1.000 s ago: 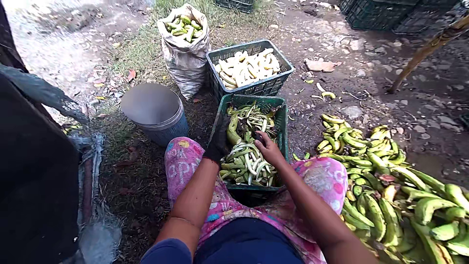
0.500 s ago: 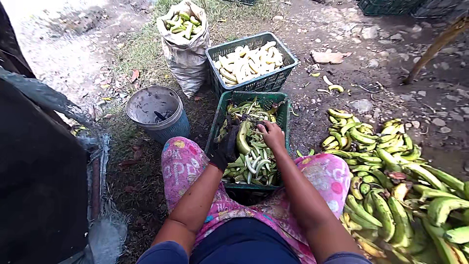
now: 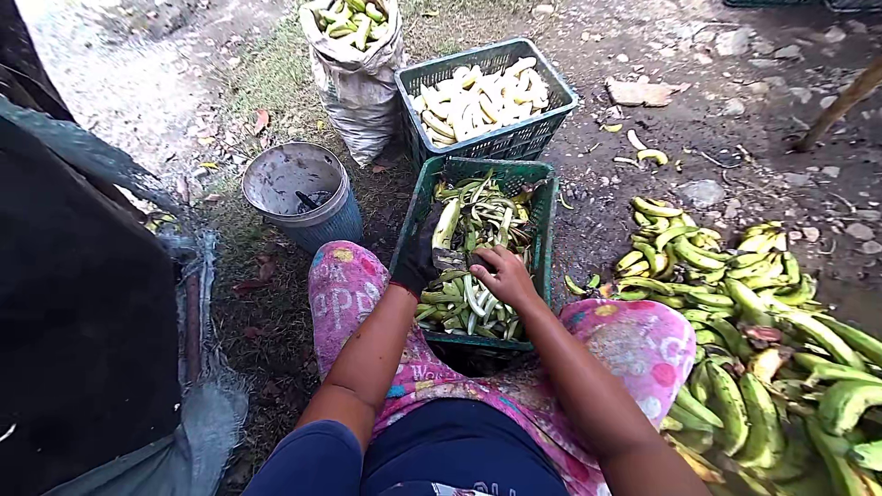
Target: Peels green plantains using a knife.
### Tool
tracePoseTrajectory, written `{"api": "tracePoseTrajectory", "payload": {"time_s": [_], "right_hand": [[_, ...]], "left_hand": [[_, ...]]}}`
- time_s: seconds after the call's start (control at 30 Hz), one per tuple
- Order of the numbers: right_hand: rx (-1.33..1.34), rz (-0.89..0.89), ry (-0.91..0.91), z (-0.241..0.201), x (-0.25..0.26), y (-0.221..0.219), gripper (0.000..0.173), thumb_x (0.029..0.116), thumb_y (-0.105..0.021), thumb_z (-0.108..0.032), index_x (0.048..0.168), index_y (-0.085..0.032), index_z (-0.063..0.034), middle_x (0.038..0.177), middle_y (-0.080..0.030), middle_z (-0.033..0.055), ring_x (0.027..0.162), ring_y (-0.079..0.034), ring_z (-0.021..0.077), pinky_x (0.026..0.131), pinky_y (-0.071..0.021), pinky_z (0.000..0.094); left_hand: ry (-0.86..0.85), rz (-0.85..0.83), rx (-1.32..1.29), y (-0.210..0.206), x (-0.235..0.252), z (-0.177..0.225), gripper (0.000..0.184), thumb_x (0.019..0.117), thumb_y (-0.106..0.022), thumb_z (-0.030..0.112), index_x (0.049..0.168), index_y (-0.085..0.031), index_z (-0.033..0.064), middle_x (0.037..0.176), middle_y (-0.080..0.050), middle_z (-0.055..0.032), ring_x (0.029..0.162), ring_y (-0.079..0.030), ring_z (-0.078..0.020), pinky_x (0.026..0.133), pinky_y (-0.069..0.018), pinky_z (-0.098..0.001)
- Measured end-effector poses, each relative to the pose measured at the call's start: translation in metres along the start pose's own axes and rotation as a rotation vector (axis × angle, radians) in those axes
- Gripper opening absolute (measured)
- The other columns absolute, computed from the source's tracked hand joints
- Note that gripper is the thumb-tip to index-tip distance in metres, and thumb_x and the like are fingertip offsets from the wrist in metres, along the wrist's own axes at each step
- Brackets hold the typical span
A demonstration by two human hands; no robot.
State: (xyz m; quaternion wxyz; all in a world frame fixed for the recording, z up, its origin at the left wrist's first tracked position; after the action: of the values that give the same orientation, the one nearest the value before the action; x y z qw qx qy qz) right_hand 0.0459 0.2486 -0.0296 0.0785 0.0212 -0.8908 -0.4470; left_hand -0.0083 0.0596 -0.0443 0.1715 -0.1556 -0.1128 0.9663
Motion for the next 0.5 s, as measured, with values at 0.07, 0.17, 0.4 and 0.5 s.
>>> {"api": "tracePoseTrajectory", "payload": {"time_s": [0.07, 0.17, 0.4, 0.5], "right_hand": [[-0.032, 0.006, -0.020, 0.000, 0.006, -0.003, 0.059, 0.1006, -0.049, -0.062, 0.132, -0.069, -0.0167, 0.112, -0.068, 0.0184, 0.107, -0.065, 0.0374, 0.095, -0.0483, 0.0621], [-0.106, 0.147, -0.133, 0.012, 0.022, 0.013, 0.056, 0.1006, -0.054, -0.058, 0.134, -0.068, -0.0156, 0.118, -0.066, 0.0232, 0.109, -0.063, 0.0423, 0.093, -0.0472, 0.0638], [0.083, 0.198, -0.299, 0.018, 0.024, 0.043, 0.055, 0.1059, -0.042, -0.057, 0.139, -0.063, -0.0192, 0.122, -0.066, 0.0194, 0.113, -0.063, 0.0395, 0.093, -0.0475, 0.0675], [-0.003, 0.023, -0.038, -0.006, 0.015, 0.010, 0.056, 0.0985, -0.052, -0.063, 0.134, -0.068, -0.0229, 0.113, -0.068, 0.0156, 0.105, -0.065, 0.0346, 0.094, -0.0483, 0.0617]], "left_hand": [[-0.056, 0.034, 0.233, 0.005, 0.000, -0.005, 0.036, 0.1049, -0.050, 0.037, 0.136, -0.058, 0.0197, 0.119, -0.065, -0.0069, 0.100, -0.064, -0.0182, 0.082, -0.0552, -0.0440], [-0.051, -0.037, 0.126, -0.005, 0.006, -0.011, 0.034, 0.1059, -0.046, 0.041, 0.129, -0.060, 0.0206, 0.106, -0.065, -0.0019, 0.086, -0.062, -0.0119, 0.073, -0.0545, -0.0345], [0.034, -0.057, -0.127, -0.005, 0.004, -0.003, 0.046, 0.1029, -0.044, 0.059, 0.124, -0.063, 0.0232, 0.096, -0.067, 0.0001, 0.075, -0.063, -0.0101, 0.064, -0.0554, -0.0300], [-0.116, 0.095, 0.120, 0.017, 0.004, 0.003, 0.049, 0.1040, -0.042, 0.057, 0.136, -0.058, 0.0232, 0.116, -0.066, -0.0040, 0.095, -0.063, -0.0147, 0.078, -0.0554, -0.0404]]}}
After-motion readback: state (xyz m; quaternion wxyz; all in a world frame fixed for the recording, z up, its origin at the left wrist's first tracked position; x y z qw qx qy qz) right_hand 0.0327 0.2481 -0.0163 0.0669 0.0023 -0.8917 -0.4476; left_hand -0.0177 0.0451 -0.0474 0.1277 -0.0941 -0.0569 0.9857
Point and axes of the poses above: each hand's wrist, its own x-axis towards the middle knuckle, its own y-axis out of the back of the hand, z = x × y, the point moved 5 cm from there along x, towards the middle knuckle
